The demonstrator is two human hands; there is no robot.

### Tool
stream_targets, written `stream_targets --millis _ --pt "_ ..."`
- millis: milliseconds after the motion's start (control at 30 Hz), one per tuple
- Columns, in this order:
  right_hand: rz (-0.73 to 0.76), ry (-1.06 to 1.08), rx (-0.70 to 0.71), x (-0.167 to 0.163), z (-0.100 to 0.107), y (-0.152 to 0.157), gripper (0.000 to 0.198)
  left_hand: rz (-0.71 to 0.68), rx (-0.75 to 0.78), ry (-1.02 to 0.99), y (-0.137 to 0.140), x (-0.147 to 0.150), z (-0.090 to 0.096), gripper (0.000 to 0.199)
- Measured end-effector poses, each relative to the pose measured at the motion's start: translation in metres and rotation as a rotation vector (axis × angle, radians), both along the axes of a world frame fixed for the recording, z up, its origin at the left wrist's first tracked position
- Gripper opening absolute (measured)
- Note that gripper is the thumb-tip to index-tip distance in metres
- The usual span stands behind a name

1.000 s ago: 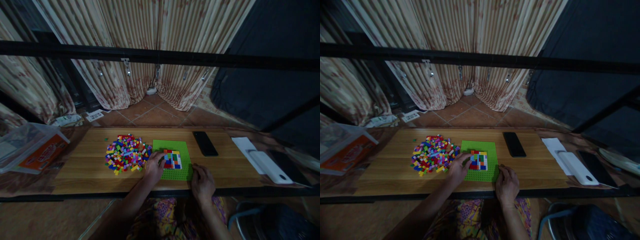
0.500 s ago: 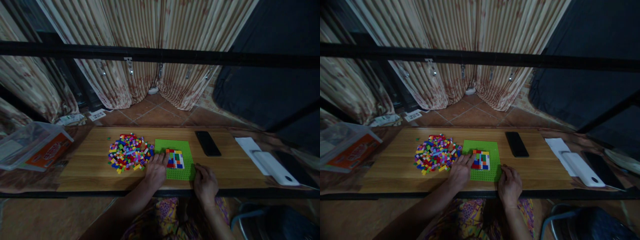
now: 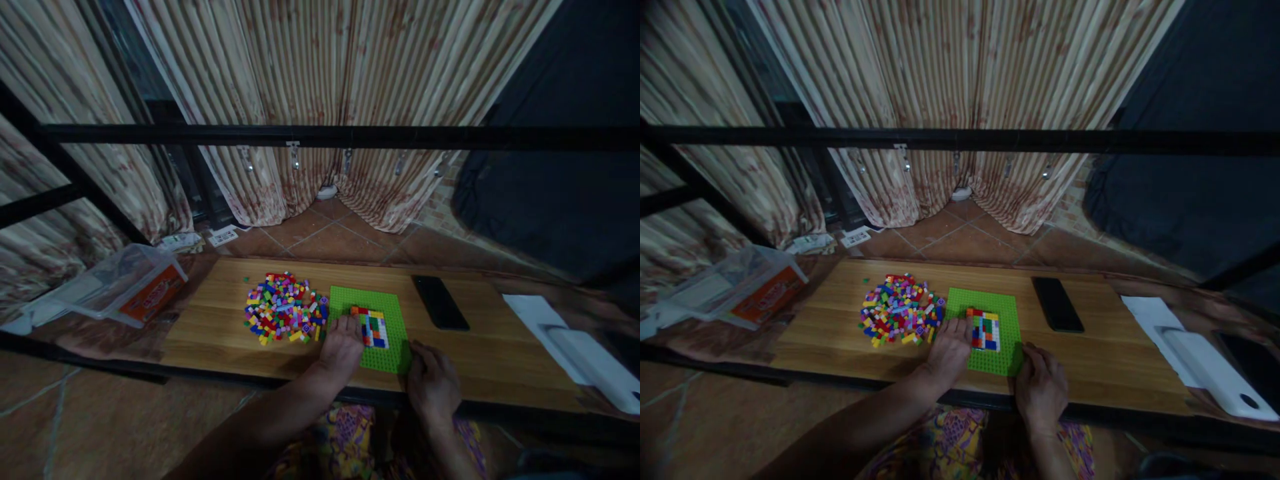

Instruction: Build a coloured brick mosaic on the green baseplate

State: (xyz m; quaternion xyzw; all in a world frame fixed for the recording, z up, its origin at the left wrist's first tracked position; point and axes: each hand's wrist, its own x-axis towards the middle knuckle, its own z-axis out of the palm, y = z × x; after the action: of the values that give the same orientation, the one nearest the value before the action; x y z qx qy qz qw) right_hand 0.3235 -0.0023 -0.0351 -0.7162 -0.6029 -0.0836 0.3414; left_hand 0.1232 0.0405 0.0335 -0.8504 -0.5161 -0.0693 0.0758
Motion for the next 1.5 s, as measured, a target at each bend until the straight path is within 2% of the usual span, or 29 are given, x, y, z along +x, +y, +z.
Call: stream_targets --millis 200,400,533,667,800,967,1100,1333,1500 --pt "0.003 -0.04 0.025 0.002 -0.002 0.0 0.035 0.058 -0.171 -0.145 -0.002 -0.008 0.001 0.05" --pt "0.033 -0.026 0.034 0.004 -0.004 0.0 0.034 0.132 -0.138 -0.285 -0.004 -0.009 0.002 0.056" --pt "0.026 -0.028 0.044 0.004 -0.004 0.0 0.035 0.277 -0.092 -0.286 0.01 -0.035 0.011 0.047" --pt "-0.001 -0.024 0.028 0.001 -0.003 0.0 0.034 0.286 -0.089 -0.257 0.027 -0.059 0.018 0.033" --pt "0.018 0.001 0.028 0.0 -0.001 0.0 0.033 0.275 -0.081 -0.222 0.037 -0.064 0.018 0.024" --pt "0.007 -0.002 0.027 -0.002 0.001 0.0 0.031 0.254 -0.076 -0.234 0.041 -0.065 0.02 0.021" --pt "-0.005 -0.005 0.014 -0.003 0.001 0.0 0.031 0.213 -0.086 -0.283 0.031 -0.059 0.027 0.026" --pt "-0.006 0.018 0.013 -0.004 0.003 0.0 0.031 0.09 -0.292 -0.409 -0.004 -0.022 0.026 0.03" --pt "0.002 -0.002 0.013 -0.004 0.003 0.0 0.032 0.072 -0.312 -0.344 -0.004 -0.006 0.026 0.024"
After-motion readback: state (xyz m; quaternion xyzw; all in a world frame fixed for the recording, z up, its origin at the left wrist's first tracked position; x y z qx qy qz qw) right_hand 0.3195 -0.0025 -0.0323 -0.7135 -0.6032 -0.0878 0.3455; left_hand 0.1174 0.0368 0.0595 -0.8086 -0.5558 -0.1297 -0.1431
